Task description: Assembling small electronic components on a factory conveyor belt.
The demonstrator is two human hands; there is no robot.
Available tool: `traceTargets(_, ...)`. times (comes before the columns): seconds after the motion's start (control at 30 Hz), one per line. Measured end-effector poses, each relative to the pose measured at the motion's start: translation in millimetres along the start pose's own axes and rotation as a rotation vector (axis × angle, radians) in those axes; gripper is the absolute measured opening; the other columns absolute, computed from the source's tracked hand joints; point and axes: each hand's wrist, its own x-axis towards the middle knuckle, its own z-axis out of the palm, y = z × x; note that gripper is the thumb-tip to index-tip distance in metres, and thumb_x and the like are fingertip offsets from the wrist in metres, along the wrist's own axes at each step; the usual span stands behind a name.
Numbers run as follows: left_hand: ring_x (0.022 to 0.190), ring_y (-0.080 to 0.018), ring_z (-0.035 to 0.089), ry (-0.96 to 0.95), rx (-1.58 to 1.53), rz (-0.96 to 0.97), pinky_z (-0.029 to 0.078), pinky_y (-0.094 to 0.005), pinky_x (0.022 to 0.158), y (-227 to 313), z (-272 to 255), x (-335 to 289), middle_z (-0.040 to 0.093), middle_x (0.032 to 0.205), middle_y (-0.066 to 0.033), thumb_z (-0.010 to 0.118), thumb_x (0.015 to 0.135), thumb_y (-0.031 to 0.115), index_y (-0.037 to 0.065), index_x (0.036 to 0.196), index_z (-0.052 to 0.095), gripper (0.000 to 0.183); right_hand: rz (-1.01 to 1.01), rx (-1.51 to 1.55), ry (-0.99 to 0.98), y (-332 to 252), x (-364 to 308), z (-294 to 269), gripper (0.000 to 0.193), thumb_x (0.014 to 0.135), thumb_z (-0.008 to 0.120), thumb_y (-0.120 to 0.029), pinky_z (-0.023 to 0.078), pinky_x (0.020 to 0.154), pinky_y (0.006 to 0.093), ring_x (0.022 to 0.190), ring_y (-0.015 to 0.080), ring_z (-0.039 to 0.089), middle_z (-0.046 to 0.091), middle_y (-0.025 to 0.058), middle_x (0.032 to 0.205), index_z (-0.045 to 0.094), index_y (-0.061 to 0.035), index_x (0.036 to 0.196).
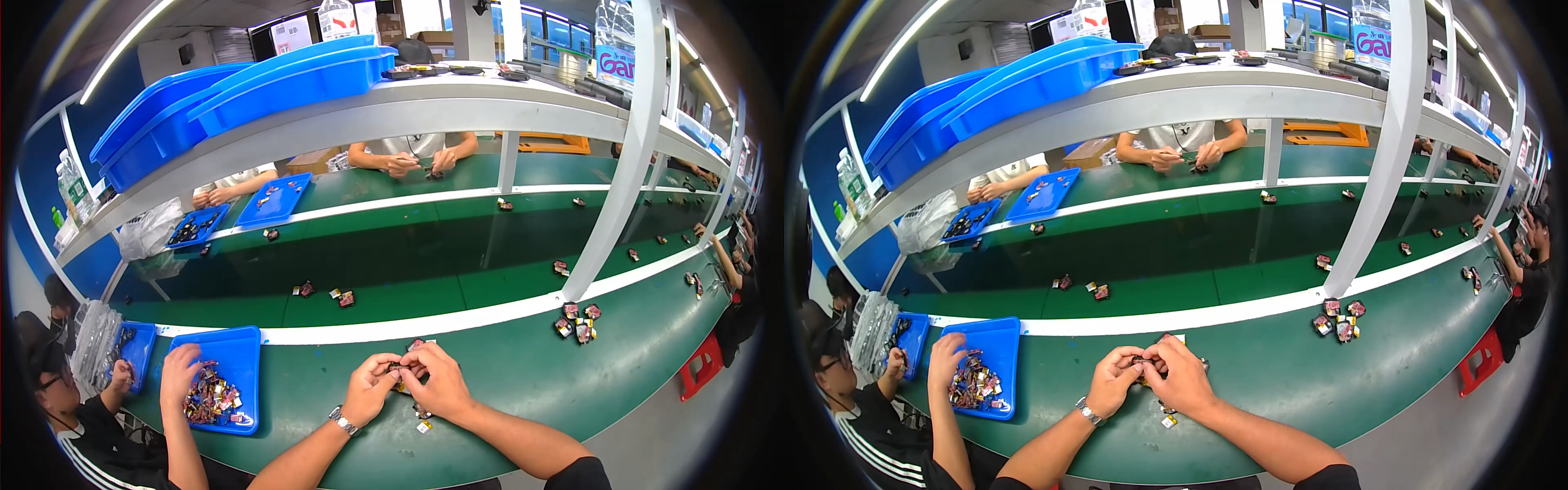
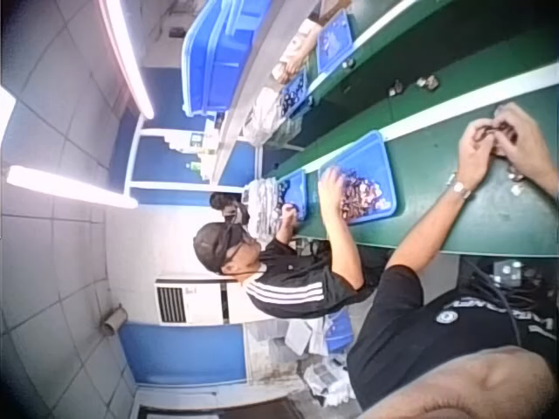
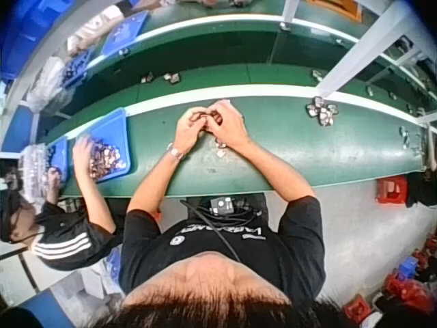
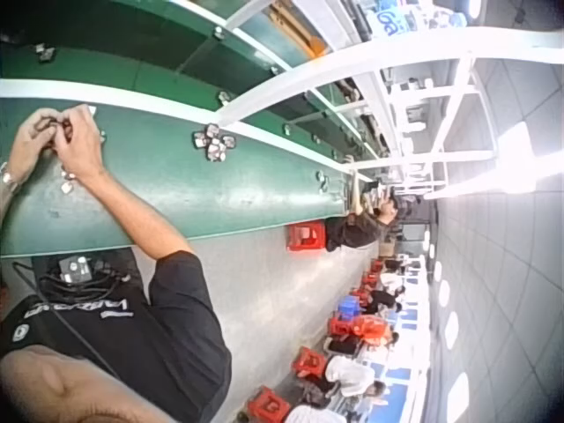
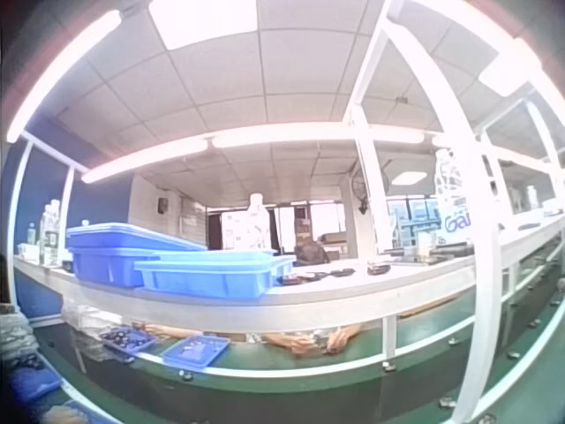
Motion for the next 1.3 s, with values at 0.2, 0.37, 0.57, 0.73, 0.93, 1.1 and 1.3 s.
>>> traceTargets(0.2, 0.092, -0.0098, 0.062, 0.024, -0.021, -0.041, 0.052, -0.025, 0.079, 6, 2, 0, 0.067, 0.105, -0.0063, 0.056, 0.096, 0.003, 0.0, 0.118, 0.056, 0.022, -0.009, 0.024, -0.03, 6, 1, -2, 0.011, 0.082, 0.07, 0.003, 0.056, 0.065, 0.0248, 0.074, 0.0143, 0.066, 0.06, 0.0093, 0.091, 0.064, 0.002, 0.092)
traceTargets(0.37, 0.093, -0.0101, 0.062, 0.03, 0.011, -0.002, 0.052, -0.0254, 0.079, -3, 0, 1, 0.068, 0.105, -0.0065, 0.056, 0.097, 0.006, 0.0, 0.117, 0.056, 0.021, -0.012, 0.041, -0.033, 7, 1, -1, 0.011, 0.082, 0.069, 0.003, 0.056, 0.066, 0.0251, 0.075, 0.0142, 0.066, 0.06, 0.0091, 0.092, 0.065, 0.002, 0.092)
traceTargets(0.57, 0.103, -0.0264, 0.065, 0.055, -0.059, 0.08, 0.056, -0.0359, 0.083, 0, -7, 8, 0.049, 0.138, -0.0195, 0.051, 0.098, 0.008, 0.0, 0.132, 0.041, 0.036, 0.028, 0.03, 0.106, 39, 36, -19, 0.01, 0.083, 0.069, 0.0, 0.053, 0.069, 0.0269, 0.075, 0.0129, 0.064, 0.063, 0.0075, 0.088, 0.065, -0.0019, 0.092)
traceTargets(0.73, 0.094, -0.024, 0.067, 0.075, -0.04, 0.035, 0.056, -0.0334, 0.079, -1, -10, 9, 0.061, 0.12, -0.0187, 0.05, 0.098, 0.006, -0.003, 0.124, 0.049, 0.028, 0.211, -0.258, 0.414, 107, 99, -70, 0.006, 0.081, 0.07, 0.0, 0.054, 0.067, 0.0312, 0.072, 0.0191, 0.065, 0.062, 0.0106, 0.084, 0.066, 0.0017, 0.086)
traceTargets(0.93, 0.084, -0.0167, 0.067, 0.131, -0.016, 0.076, 0.055, -0.0283, 0.072, -4, -11, 13, 0.066, 0.108, -0.0154, 0.053, 0.097, 0.006, -0.004, 0.117, 0.056, 0.022, 0.23, -0.662, 0.359, 121, 116, -82, 0.01, 0.079, 0.07, -0.009, 0.05, 0.075, 0.0429, 0.083, 0.0316, 0.063, 0.062, 0.0126, 0.09, 0.065, -0.0033, 0.086)
traceTargets(1.1, 0.079, -0.0164, 0.066, 0.203, 0.039, 0.076, 0.054, -0.0278, 0.069, -3, -20, 13, 0.067, 0.103, -0.0141, 0.053, 0.096, 0.005, -0.003, 0.111, 0.058, 0.018, 0.077, -0.552, 0.162, 68, 132, 5, 0.027, 0.079, 0.074, -0.022, 0.05, 0.079, 0.0439, 0.091, 0.0341, 0.063, 0.064, 0.0137, 0.093, 0.062, -0.0051, 0.096)
traceTargets(1.3, 0.078, -0.0158, 0.066, 0.164, 0.033, 0.073, 0.054, -0.0274, 0.069, -4, -22, 16, 0.067, 0.1, -0.0133, 0.054, 0.096, 0.006, -0.003, 0.111, 0.058, 0.018, 0.162, -0.733, -0.004, 51, 143, 89, 0.055, 0.072, 0.083, -0.035, 0.054, 0.081, 0.0409, 0.094, 0.0365, 0.064, 0.064, 0.0213, 0.099, 0.054, 0.0012, 0.102)
